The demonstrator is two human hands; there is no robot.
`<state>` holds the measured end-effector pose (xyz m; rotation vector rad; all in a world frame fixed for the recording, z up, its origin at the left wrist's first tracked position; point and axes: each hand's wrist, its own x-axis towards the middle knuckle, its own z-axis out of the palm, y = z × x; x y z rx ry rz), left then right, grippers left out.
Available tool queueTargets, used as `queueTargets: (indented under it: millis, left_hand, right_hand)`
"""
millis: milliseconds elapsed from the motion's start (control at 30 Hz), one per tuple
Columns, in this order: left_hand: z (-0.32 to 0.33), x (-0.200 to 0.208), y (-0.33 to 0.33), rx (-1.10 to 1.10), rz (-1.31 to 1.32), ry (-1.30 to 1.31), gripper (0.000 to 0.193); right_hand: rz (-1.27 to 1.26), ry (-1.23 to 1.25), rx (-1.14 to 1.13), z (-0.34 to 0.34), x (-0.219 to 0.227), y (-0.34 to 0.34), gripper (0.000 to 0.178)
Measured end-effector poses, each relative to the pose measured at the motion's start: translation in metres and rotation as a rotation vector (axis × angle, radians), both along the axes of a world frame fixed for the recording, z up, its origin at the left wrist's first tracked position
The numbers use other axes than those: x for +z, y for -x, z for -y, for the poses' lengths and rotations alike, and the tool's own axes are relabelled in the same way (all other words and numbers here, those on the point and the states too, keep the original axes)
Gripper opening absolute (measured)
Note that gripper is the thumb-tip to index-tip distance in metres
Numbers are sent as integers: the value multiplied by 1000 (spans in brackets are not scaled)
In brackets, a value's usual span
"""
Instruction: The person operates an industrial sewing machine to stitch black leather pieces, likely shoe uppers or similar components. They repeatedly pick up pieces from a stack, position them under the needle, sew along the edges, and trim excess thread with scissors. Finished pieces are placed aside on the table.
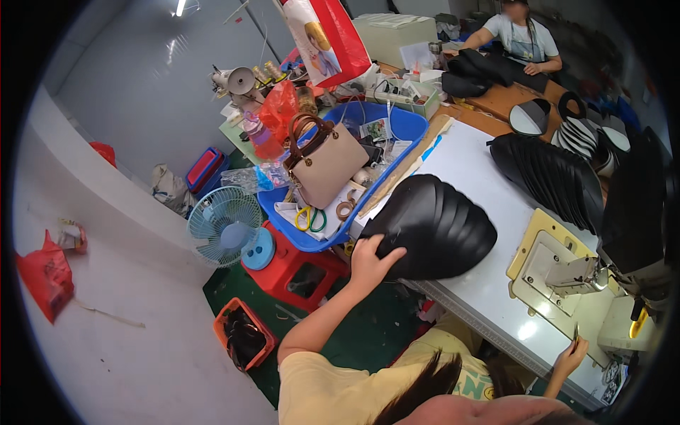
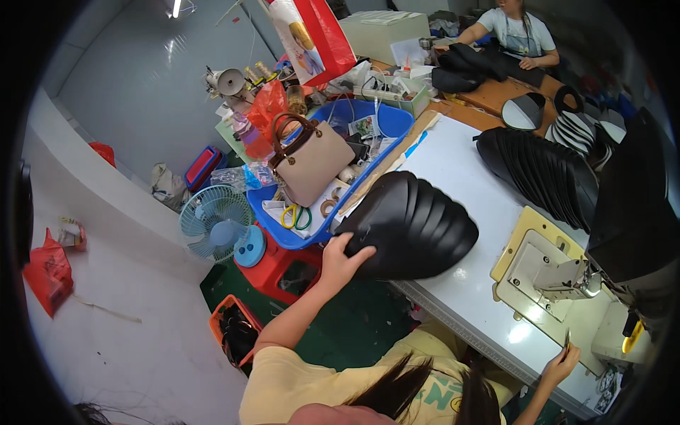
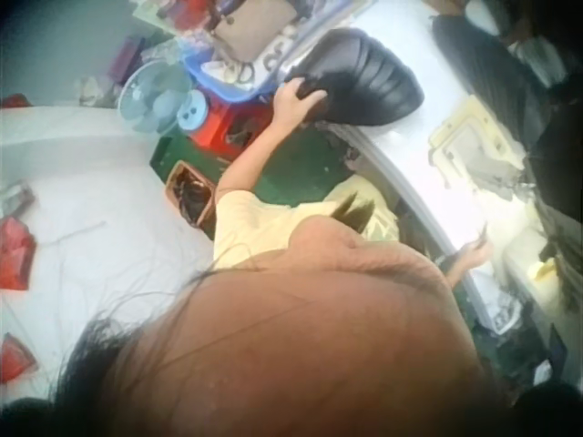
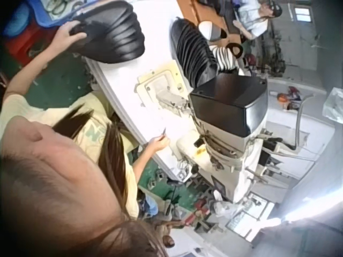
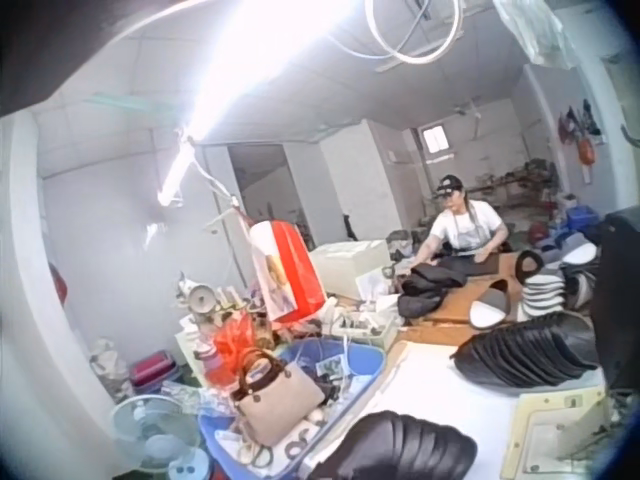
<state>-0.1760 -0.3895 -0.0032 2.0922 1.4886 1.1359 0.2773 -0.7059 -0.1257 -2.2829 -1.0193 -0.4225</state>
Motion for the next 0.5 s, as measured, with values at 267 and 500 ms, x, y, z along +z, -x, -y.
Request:
queueTargets:
  millis: [267, 500]
  left_hand:
    - [-14, -17, 0, -421, -436, -142, 68]
    - [-22, -22, -47, -44, -194, -271, 66]
  right_hand:
    - [21, 19, -4, 2, -2, -1, 12]
    - [47, 15, 13, 4, -5, -2, 12]
